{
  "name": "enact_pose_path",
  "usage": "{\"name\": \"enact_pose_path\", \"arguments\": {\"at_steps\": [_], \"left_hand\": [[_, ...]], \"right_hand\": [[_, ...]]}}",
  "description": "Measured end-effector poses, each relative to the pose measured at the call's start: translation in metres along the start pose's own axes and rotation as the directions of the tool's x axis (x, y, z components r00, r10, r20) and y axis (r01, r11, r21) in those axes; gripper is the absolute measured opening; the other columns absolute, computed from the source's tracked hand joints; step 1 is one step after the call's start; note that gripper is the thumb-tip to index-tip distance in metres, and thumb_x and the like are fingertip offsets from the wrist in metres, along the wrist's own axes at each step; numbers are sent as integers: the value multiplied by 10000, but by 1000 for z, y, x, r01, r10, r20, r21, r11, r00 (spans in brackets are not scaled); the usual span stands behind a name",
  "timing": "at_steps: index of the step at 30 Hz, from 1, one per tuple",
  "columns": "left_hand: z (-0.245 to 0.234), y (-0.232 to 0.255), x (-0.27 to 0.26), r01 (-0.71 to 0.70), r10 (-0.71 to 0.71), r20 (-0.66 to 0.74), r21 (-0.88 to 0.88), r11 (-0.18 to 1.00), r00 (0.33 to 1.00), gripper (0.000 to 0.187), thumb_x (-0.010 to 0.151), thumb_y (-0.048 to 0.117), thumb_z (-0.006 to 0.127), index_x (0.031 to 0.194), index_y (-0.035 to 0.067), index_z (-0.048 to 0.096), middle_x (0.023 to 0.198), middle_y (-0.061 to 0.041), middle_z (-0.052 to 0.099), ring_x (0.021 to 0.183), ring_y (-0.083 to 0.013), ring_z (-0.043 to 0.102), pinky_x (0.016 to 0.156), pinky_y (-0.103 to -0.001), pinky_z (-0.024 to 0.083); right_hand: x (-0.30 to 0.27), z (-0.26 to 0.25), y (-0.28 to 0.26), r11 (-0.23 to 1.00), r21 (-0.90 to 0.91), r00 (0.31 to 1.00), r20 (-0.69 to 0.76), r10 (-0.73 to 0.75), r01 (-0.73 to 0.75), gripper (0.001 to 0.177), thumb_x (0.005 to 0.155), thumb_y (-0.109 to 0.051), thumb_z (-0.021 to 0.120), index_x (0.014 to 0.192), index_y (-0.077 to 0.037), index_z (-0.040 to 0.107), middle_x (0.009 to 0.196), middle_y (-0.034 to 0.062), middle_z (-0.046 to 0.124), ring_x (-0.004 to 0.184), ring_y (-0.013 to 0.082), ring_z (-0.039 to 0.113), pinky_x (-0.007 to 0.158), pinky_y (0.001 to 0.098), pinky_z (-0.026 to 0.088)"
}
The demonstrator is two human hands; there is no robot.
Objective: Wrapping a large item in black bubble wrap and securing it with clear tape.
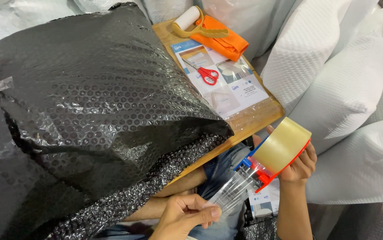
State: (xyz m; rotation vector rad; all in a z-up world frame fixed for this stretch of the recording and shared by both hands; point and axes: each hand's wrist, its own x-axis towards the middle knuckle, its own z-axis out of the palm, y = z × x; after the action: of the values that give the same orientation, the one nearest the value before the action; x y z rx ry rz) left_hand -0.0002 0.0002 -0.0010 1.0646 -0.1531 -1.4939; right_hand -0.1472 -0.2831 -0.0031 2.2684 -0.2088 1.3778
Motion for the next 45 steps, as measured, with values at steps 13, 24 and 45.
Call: {"name": "enact_pose_path", "arguments": {"at_steps": [13, 24, 45], "left_hand": [[-7, -11, 1, -12, 12, 5, 25, 1000, 1000, 141, 792, -23, 850, 869, -121, 783, 883, -244, 820, 631, -167, 639, 620, -257, 534], [-11, -29, 6, -135, 134, 69, 16, 991, 989, 117, 829, -30, 819, 882, -121, 769, 857, -230, 803, 662, -173, 671, 618, -252, 561], [-1, -33, -6, -169, 168, 34, 33, 985, 985, 134, 818, -4, 844, 854, -118, 784, 758, -220, 798, 558, -130, 609, 531, -222, 504]], "right_hand": [[7, -3, 4, 999, 42, 999, -30, 16, -15, 396, 713, -101, 1091, 822, -22, 718, 885, 143, 778, 767, 300, 663, 892, 460, 565], [33, -2, -3, 996, -72, 998, -41, 51, -54, 312, 770, -180, 1060, 880, -20, 817, 868, 90, 810, 643, 231, 630, 754, 388, 589], [27, -2, -5, 965, -255, 994, 67, 87, -68, 292, 808, -297, 1015, 1000, -113, 895, 881, 0, 810, 682, 148, 673, 934, 313, 577]]}}
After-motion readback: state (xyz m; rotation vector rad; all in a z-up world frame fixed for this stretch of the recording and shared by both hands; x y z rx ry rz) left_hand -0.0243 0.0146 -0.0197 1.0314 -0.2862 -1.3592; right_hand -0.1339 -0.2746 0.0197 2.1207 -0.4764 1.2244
